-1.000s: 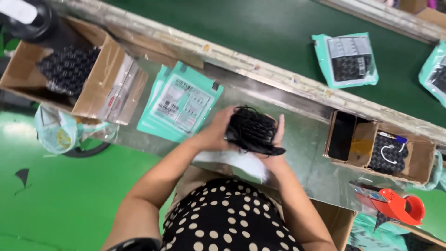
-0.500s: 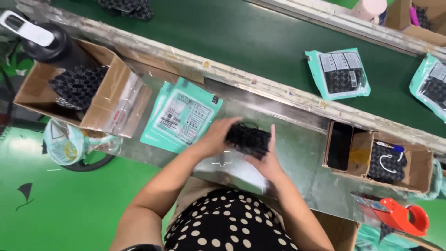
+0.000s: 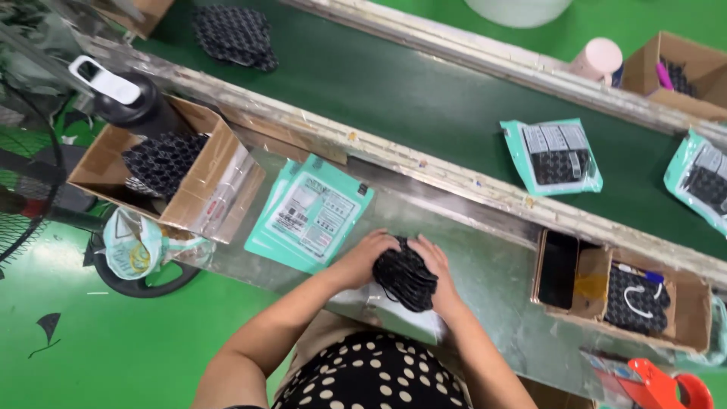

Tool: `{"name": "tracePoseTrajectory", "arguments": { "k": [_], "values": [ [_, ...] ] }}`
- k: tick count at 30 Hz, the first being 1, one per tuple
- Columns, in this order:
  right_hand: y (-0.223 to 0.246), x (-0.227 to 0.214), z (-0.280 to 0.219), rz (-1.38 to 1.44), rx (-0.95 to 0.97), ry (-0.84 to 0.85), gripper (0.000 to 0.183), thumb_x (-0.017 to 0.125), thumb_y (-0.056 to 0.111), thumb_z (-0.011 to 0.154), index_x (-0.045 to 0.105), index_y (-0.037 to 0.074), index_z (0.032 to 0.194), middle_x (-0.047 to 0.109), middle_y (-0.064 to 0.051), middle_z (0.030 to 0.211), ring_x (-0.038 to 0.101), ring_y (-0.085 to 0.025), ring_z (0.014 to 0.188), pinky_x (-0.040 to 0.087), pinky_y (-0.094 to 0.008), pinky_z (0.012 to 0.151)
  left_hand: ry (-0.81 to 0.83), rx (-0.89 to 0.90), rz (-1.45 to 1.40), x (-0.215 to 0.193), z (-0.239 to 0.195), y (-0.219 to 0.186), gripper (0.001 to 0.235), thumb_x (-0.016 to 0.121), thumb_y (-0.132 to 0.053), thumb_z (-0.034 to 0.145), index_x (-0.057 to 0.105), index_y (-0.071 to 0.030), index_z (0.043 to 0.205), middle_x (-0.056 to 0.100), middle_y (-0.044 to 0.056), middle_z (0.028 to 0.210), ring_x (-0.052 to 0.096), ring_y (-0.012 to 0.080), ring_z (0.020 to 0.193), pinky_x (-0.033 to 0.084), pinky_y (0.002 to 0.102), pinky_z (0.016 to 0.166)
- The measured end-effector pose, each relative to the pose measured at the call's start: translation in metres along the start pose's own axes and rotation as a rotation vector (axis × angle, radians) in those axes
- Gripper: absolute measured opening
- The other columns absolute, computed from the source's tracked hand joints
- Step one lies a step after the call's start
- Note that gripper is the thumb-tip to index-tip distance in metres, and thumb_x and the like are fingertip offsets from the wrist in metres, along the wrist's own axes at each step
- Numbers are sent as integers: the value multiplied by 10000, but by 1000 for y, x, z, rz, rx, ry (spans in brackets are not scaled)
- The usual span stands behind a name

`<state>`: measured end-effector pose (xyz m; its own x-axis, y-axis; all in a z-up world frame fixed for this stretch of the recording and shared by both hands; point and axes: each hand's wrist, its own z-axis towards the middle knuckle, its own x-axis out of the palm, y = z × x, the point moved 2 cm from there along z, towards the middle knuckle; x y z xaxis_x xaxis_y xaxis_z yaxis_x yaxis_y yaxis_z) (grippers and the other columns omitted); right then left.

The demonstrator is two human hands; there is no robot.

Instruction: Manually bagging stacks of masks from a conveyor belt into plastic pouches.

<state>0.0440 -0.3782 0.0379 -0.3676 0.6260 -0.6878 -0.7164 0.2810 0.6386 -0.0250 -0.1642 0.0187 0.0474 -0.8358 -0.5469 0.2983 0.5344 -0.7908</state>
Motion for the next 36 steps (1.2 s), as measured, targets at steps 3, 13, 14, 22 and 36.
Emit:
{"name": "tracePoseTrajectory", "arguments": {
  "k": [3,13,14,22,36],
  "values": [
    [-42,14,-19,196,85,-7,448,651,175,927,684,156,1373,685,-131,1415,643,-320,1349,485,-399,1139,-98,53,135,-24,6,-10,527,650,70,716,641,-76,1222,645,165,1282,546,437,1262,438,487,1081],
    [-46,12,-21,-199,0,60,326,690,96,844,751,73,1163,729,-160,1211,648,-358,1162,499,-428,1018,-346,-411,455,-117,8,67,292,760,-253,873,680,-131,1126,608,139,1199,630,384,1038,519,489,855],
    [-27,3,-17,-206,-98,-30,332,674,74,868,747,69,1192,726,-165,1234,654,-354,1188,507,-430,1028,-319,-451,432,-119,9,68,301,767,-284,870,670,-150,1121,592,129,1203,635,375,1048,523,483,857],
    [-50,11,-31,-40,4,100,314,694,100,831,747,54,1137,735,-166,1188,664,-367,1135,536,-440,984,-208,-631,417,-126,32,67,393,734,-376,884,627,-194,1215,555,163,1206,634,394,1054,509,506,848],
    [-37,9,-22,-219,398,136,237,719,216,837,676,25,969,702,-179,1038,632,-376,1074,498,-423,960,-15,-666,479,-134,49,94,345,819,-350,797,659,-169,1044,485,145,1304,610,358,1102,516,499,858]
  ]
}}
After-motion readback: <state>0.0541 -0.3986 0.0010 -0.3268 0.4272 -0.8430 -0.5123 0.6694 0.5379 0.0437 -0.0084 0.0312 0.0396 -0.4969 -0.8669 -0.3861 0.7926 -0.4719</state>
